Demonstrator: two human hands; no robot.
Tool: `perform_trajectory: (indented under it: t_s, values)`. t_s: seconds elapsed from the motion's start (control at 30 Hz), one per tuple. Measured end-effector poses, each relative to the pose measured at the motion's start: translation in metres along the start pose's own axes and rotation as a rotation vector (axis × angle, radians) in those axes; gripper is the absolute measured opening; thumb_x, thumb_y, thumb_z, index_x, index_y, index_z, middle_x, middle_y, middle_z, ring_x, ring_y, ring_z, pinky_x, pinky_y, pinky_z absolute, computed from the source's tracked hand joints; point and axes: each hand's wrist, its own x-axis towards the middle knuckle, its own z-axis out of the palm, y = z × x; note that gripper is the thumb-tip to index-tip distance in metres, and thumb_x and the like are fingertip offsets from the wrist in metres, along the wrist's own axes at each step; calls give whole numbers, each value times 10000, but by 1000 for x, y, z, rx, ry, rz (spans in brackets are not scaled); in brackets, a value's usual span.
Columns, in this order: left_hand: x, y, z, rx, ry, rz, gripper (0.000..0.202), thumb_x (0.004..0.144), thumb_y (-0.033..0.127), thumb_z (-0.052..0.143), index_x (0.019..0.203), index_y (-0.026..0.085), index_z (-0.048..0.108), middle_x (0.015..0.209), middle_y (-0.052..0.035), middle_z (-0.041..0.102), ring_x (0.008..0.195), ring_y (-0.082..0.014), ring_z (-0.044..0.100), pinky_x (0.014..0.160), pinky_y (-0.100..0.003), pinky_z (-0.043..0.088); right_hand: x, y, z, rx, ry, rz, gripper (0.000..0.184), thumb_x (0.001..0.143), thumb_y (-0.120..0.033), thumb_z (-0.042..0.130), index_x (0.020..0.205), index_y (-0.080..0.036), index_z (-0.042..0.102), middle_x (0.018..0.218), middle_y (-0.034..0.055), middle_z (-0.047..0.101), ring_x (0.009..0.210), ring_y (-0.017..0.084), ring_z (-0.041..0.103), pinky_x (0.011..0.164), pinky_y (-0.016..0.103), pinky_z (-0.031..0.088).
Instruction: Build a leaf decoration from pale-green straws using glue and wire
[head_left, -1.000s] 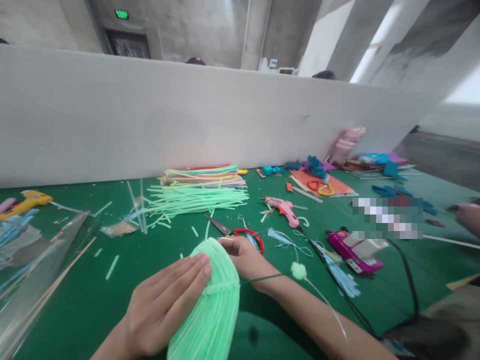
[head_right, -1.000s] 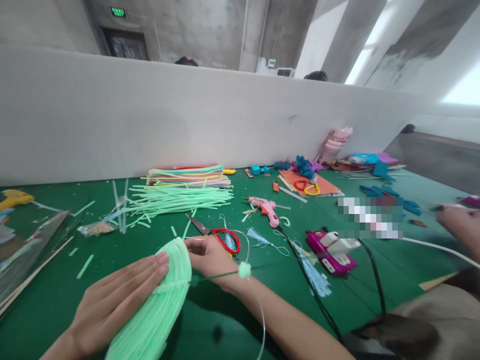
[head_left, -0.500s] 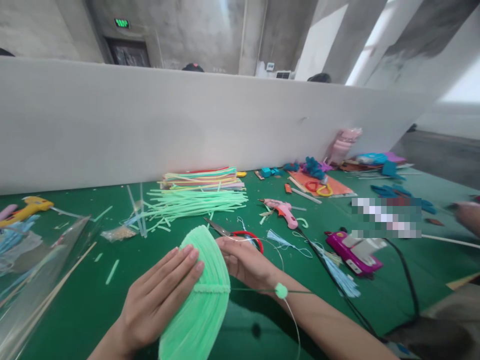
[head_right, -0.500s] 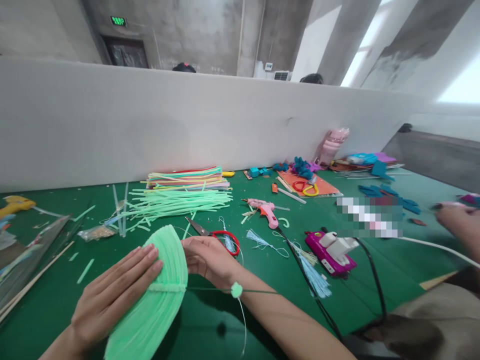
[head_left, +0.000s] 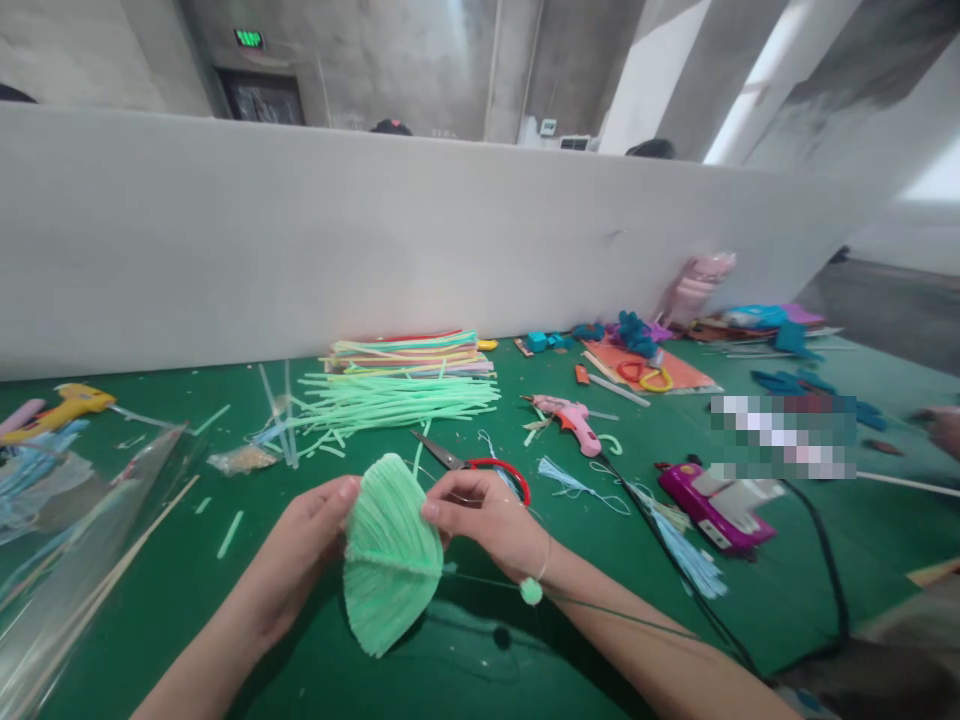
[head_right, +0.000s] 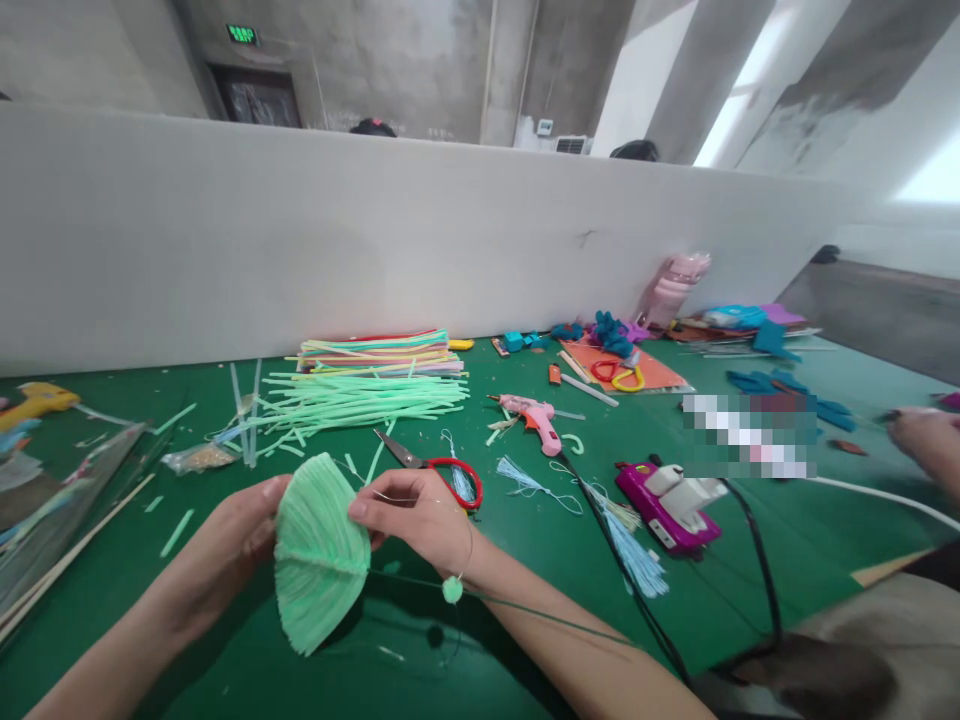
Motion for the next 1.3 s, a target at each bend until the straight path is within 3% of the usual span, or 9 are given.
perform_trajectory:
  t_s: [0.13,0.33,0.53,0.63,0.73,0.77,0.9,1.1,1.3]
  values:
    - [-4,-3,6,-52,-56,-16,339,726,360,731,997,158,707,871,-60,745,762,-212,666,693,-296,509,-2,1,5,-46,0,16,288,621,-352,823,689,-140,641,595,-33,615,524,81,559,524,211,462]
    - [-5,-5,14,-89,22,-78,278,662,334,776,844,141,695,698,-31,699,628,-180,621,603,-281,479,-3,-2,10,-90,-13,62,330,599,-400,823,648,-140,627,563,-29,601,506,83,539,506,213,444]
    - [-8,-5,20,-139,-24,-110,252,677,345,760,845,181,670,691,-13,709,638,-190,646,618,-291,498,-3,3,13,-98,-46,69,321,641,-406,798,665,-152,603,551,-44,580,489,78,533,499,209,451]
    - [-9,-7,20,-102,-55,-144,262,708,404,731,809,173,659,686,-28,714,618,-185,643,603,-287,503,-2,-1,2,-185,-158,142,281,662,-397,784,730,-160,649,593,-37,609,536,89,574,555,225,478]
    - [-9,-9,17,-75,-40,-135,267,709,421,726,773,174,646,690,-11,693,605,-164,622,592,-269,494,0,-19,-20,-376,-402,233,293,677,-349,780,903,-176,707,787,17,699,696,130,646,675,263,510]
    - [-9,-9,16,-63,-33,-133,270,709,423,726,783,177,646,693,-5,686,608,-162,618,594,-268,492,0,-27,-28,-432,-388,216,306,684,-348,777,930,-179,710,846,31,711,733,138,655,704,272,512]
    - [-11,-9,14,-39,-44,-130,296,726,444,707,872,191,662,760,-10,694,653,-173,624,624,-280,498,0,-55,-42,-528,-81,15,244,811,-400,659,905,-178,696,839,39,707,690,114,625,656,255,493]
    - [-11,-6,14,-19,-86,-122,363,730,471,688,966,197,698,817,-30,725,691,-205,637,642,-298,501,1,-69,-14,-763,-50,-117,177,788,-375,688,804,-200,698,741,10,673,642,118,586,588,251,451]
    - [-9,-8,13,148,-61,-88,310,698,460,708,822,177,700,700,-3,682,635,-190,594,601,-266,457,17,-63,6,-790,-89,-216,162,760,-353,709,800,-196,726,796,23,677,695,136,599,611,259,458]
